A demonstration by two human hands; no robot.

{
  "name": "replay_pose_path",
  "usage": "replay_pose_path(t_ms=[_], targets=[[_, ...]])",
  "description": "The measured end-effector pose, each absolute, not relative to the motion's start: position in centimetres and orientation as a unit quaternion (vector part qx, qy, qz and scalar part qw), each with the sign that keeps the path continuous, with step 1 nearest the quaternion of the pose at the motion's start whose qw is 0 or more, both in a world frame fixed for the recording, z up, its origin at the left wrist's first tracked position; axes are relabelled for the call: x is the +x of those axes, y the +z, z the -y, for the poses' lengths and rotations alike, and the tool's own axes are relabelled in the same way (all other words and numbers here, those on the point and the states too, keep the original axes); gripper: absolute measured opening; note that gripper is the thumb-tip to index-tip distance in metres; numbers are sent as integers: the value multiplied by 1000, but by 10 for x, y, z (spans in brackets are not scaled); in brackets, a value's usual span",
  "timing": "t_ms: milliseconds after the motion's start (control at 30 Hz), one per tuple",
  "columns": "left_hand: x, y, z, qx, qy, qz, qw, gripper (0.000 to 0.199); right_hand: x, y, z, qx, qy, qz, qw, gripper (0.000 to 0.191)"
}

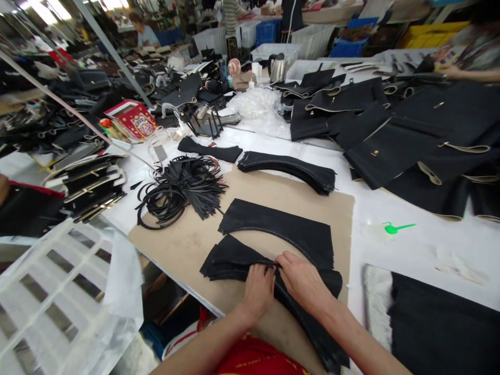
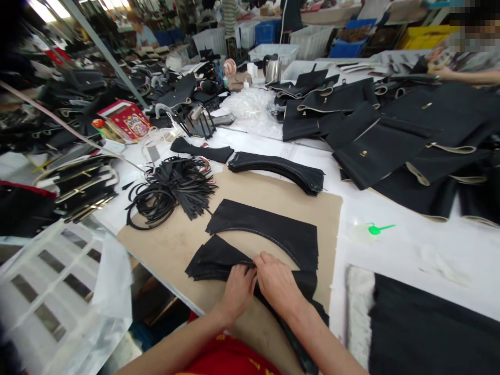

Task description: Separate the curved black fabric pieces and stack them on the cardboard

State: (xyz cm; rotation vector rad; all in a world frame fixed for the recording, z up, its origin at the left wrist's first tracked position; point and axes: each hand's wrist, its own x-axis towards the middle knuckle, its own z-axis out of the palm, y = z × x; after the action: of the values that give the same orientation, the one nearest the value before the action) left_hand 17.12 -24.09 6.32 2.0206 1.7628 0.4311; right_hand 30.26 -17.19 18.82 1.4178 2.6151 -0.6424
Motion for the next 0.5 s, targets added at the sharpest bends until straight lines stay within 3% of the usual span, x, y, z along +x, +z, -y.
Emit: replay_pose_path(t_ms=[200,500], targets=[[146,52,231,601,201,-734,247,24,296,199,177,460,-218,-861,13,22],[86,36,220,321,417,-732,434,25,319,203,192,438,-179,-876,-93,23]])
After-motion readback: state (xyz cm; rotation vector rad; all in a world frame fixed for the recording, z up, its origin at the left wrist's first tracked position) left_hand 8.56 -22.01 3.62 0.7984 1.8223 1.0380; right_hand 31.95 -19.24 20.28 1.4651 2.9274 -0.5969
